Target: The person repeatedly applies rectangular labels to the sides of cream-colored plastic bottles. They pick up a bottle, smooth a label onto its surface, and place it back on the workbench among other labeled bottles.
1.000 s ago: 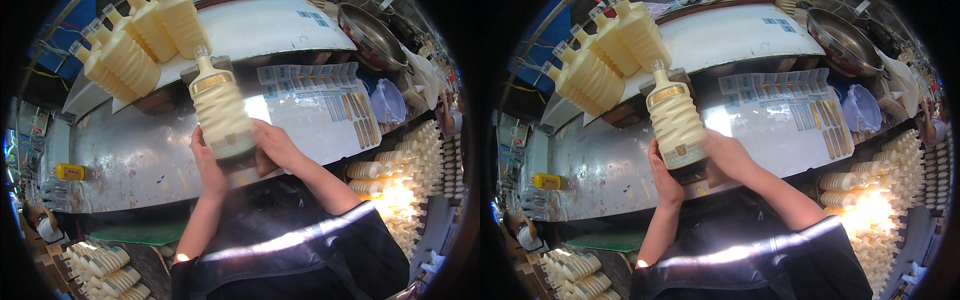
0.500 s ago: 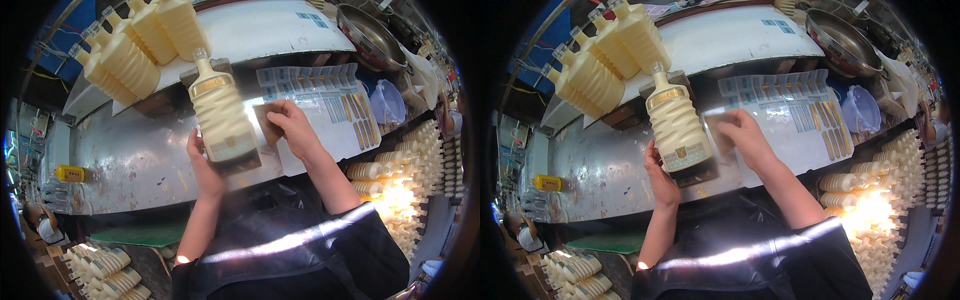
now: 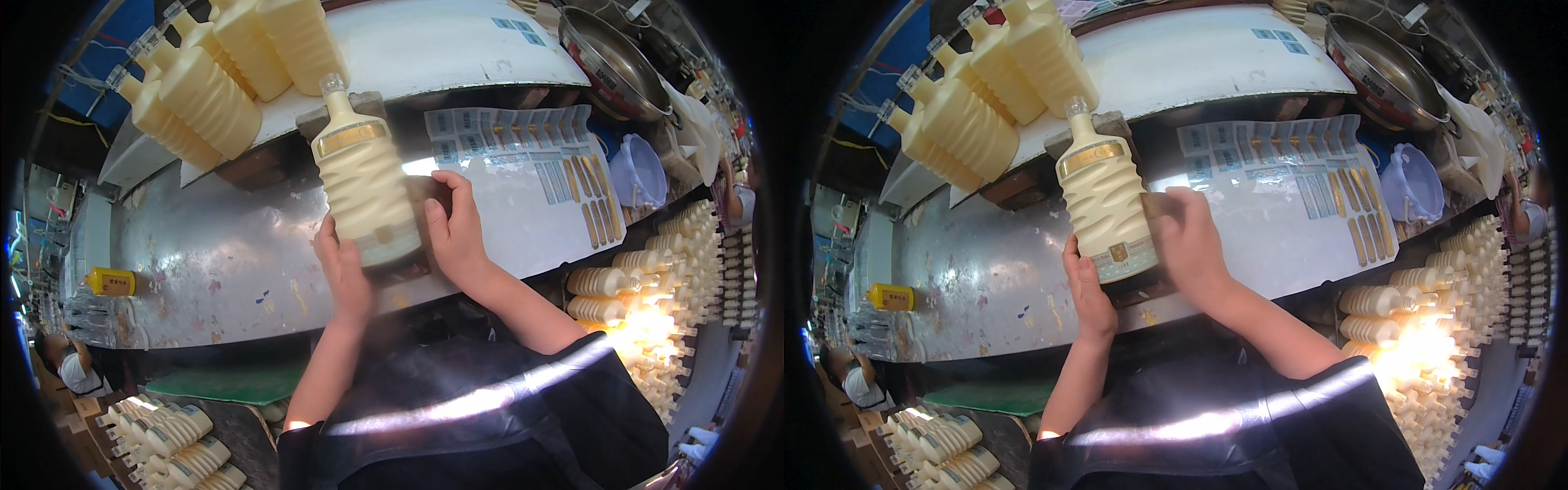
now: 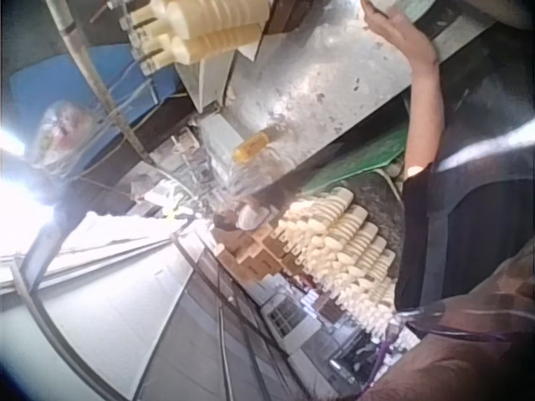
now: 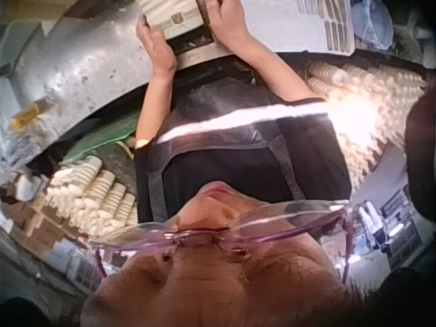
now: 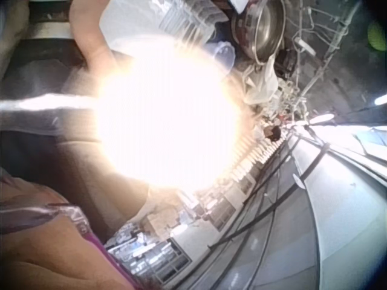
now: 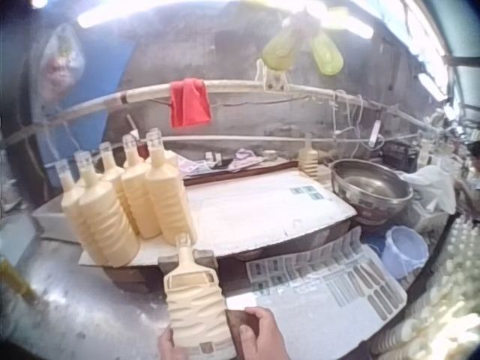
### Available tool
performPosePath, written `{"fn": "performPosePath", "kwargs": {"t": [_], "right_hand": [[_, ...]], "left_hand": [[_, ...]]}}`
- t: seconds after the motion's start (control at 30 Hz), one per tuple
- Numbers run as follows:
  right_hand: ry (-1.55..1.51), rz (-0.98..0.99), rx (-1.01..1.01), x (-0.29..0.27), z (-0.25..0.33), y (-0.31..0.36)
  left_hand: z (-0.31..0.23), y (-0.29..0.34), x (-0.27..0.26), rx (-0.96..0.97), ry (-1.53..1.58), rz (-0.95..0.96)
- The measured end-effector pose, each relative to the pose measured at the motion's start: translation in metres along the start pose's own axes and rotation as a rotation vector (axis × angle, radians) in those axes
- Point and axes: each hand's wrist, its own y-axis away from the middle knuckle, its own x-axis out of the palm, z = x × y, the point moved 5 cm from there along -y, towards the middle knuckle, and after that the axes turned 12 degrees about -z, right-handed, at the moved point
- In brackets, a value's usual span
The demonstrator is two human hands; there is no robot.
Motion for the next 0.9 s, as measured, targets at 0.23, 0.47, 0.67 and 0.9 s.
{"fn": "performPosePath", "kwargs": {"t": [0.23, 0.47, 0.67, 0.9], "right_hand": [[-0.133, 0.052, 0.056, -0.009, 0.017, -0.003], [0.019, 0.046, -0.202, -0.018, 0.025, -0.002], [-0.021, 0.254, -0.813, -0.013, 0.104, 0.036], [0.161, 0.361, -0.876, -0.015, 0.122, 0.034]], "left_hand": [[-0.004, -0.001, -0.010, 0.077, -0.085, 0.057], [-0.033, 0.003, -0.010, 0.437, -0.401, 0.041], [-0.045, 0.004, -0.002, 0.615, -0.485, -0.151], [-0.061, 0.009, 0.001, 0.550, -0.497, -0.105]]}}
